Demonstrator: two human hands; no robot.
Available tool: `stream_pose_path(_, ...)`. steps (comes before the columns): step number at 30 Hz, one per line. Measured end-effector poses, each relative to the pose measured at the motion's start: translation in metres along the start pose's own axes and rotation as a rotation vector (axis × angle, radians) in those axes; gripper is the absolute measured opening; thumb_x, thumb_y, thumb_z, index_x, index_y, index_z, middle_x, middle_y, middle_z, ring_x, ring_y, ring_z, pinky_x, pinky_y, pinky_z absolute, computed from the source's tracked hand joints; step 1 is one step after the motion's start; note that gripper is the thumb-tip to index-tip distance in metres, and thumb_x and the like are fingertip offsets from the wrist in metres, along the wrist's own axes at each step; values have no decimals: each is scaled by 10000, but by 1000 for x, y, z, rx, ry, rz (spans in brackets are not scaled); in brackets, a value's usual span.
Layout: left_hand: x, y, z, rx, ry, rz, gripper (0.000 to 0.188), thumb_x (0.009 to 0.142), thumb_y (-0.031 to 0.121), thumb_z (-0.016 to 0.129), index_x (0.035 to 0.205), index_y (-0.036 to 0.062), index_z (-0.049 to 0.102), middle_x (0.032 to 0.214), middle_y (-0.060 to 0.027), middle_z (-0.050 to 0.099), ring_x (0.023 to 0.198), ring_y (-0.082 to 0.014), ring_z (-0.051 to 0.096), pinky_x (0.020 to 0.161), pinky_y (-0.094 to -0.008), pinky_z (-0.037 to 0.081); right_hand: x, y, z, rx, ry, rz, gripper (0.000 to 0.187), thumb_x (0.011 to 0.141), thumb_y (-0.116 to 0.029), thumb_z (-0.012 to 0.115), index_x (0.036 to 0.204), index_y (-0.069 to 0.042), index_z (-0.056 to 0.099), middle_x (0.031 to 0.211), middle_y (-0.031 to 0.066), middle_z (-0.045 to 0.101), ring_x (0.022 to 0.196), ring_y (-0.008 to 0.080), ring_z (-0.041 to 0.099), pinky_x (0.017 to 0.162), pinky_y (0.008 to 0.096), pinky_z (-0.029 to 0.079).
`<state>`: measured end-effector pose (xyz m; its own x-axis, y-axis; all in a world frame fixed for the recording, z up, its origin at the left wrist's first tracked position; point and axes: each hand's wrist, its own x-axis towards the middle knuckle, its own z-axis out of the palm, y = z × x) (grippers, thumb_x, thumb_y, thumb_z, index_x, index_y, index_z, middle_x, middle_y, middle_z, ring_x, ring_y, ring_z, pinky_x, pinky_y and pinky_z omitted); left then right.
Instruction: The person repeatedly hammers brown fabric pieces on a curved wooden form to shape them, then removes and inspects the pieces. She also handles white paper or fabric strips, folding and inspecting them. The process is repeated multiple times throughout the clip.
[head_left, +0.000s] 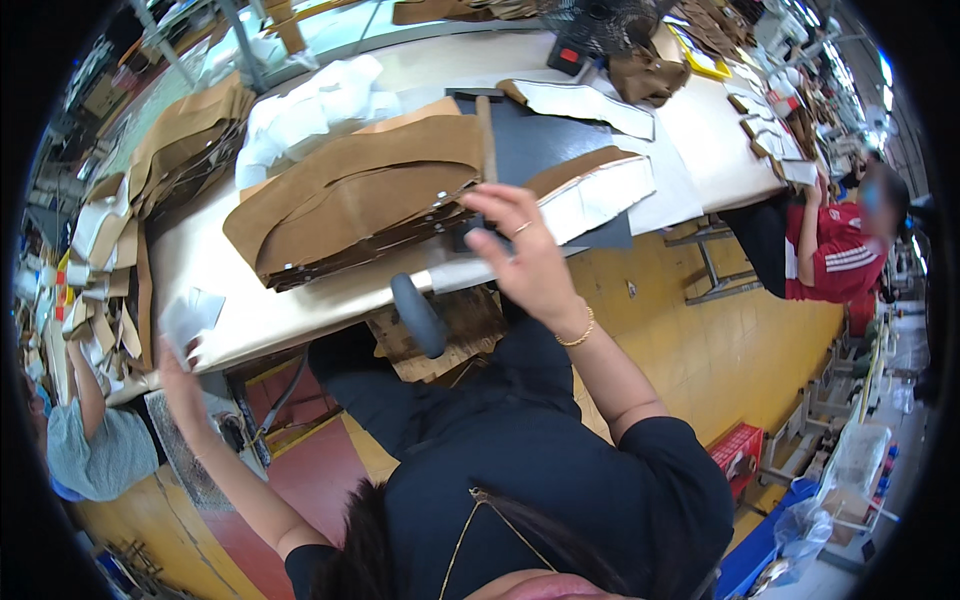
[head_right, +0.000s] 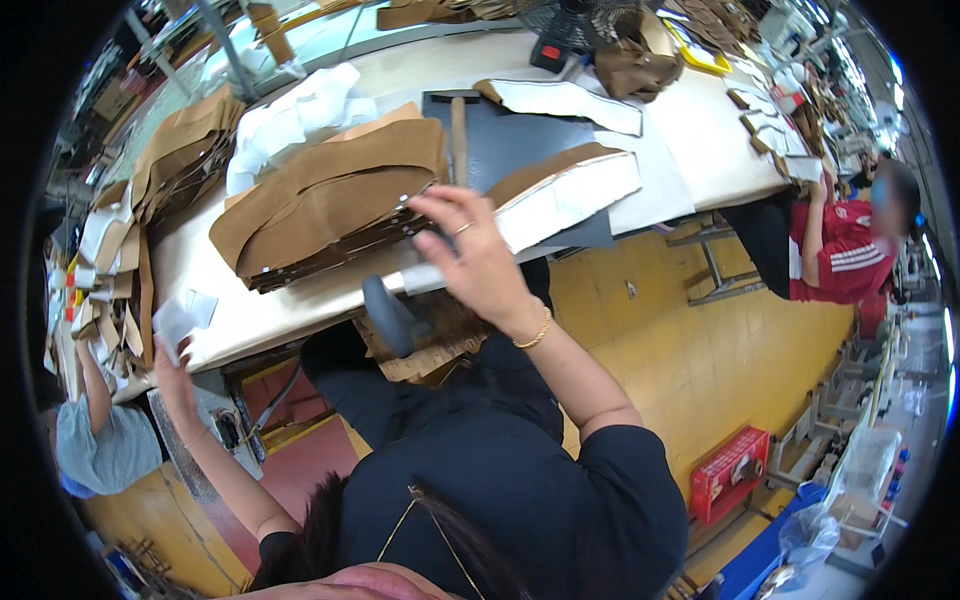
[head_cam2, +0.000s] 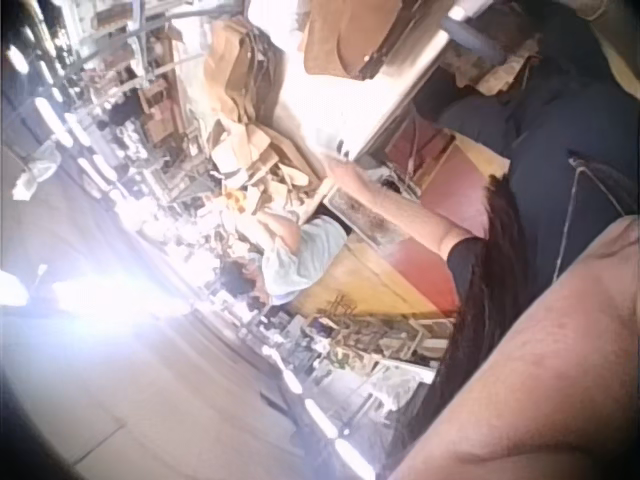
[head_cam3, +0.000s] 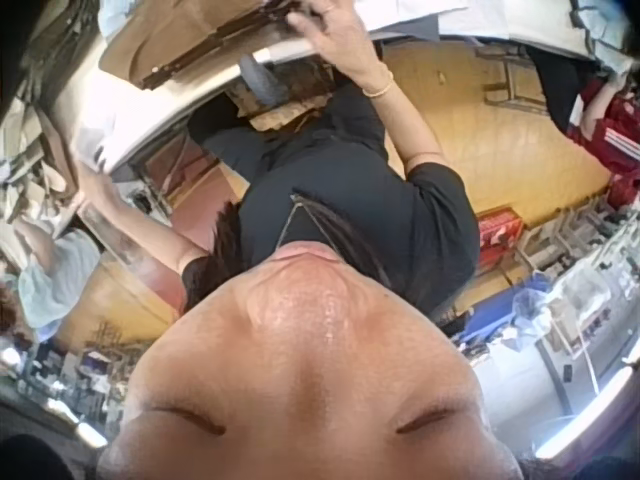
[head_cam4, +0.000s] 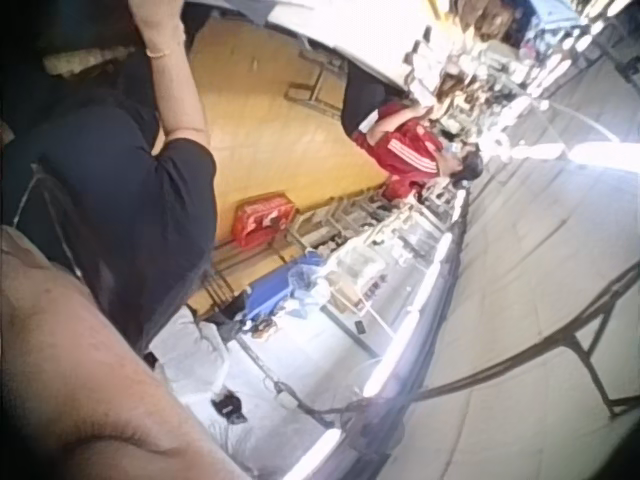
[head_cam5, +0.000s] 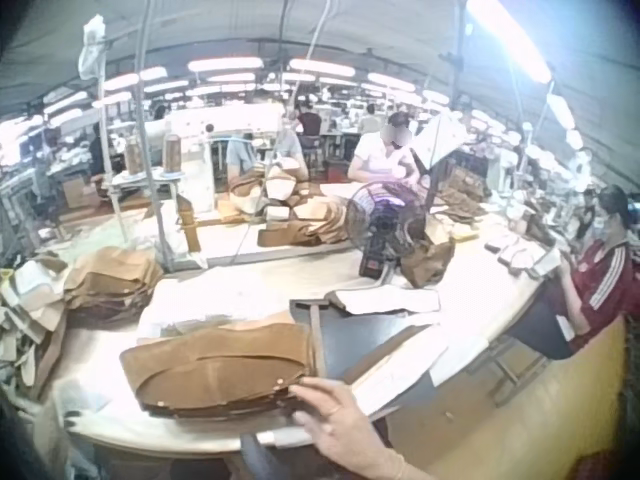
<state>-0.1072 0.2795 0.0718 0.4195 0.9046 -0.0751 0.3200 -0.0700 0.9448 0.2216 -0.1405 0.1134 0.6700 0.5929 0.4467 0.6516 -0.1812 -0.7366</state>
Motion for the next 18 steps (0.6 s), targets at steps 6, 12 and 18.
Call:
stream_pose_path(6, -127, 98, 217, 96, -1040, 156, 389, 1065, 312, 488, 1159, -27, 653, 1009, -26, 657, 866, -118, 560, 809, -287, 467, -18, -21, -21, 43, -259, -225, 717, 758, -233, 828, 1409, -162, 537, 1364, 116, 516, 1222, 327, 505, 1047, 434, 422)
stream_pose_path(12, -191, 108, 344, -160, -1431, -75, 607, 1060, 512, 389, 1261, -18, 608, 986, -37, 635, 888, -117, 580, 812, -271, 477, -56, 11, -88, 47, -131, 33, 240, 781, -104, 789, 1009, -66, 722, 966, 84, 687, 880, 250, 661, 795, 348, 536)
stream_pose_path(18, -224, 108, 458, -598, -1302, -726, 595, 1062, 538, 343, 1293, 28, 544, 1131, -96, 653, 993, -199, 630, 874, -305, 485, -92, 58, -149, 165, 464, 531, 187, 916, -144, 736, 985, 26, 697, 838, 35, 682, 761, 97, 606, 659, 249, 487)
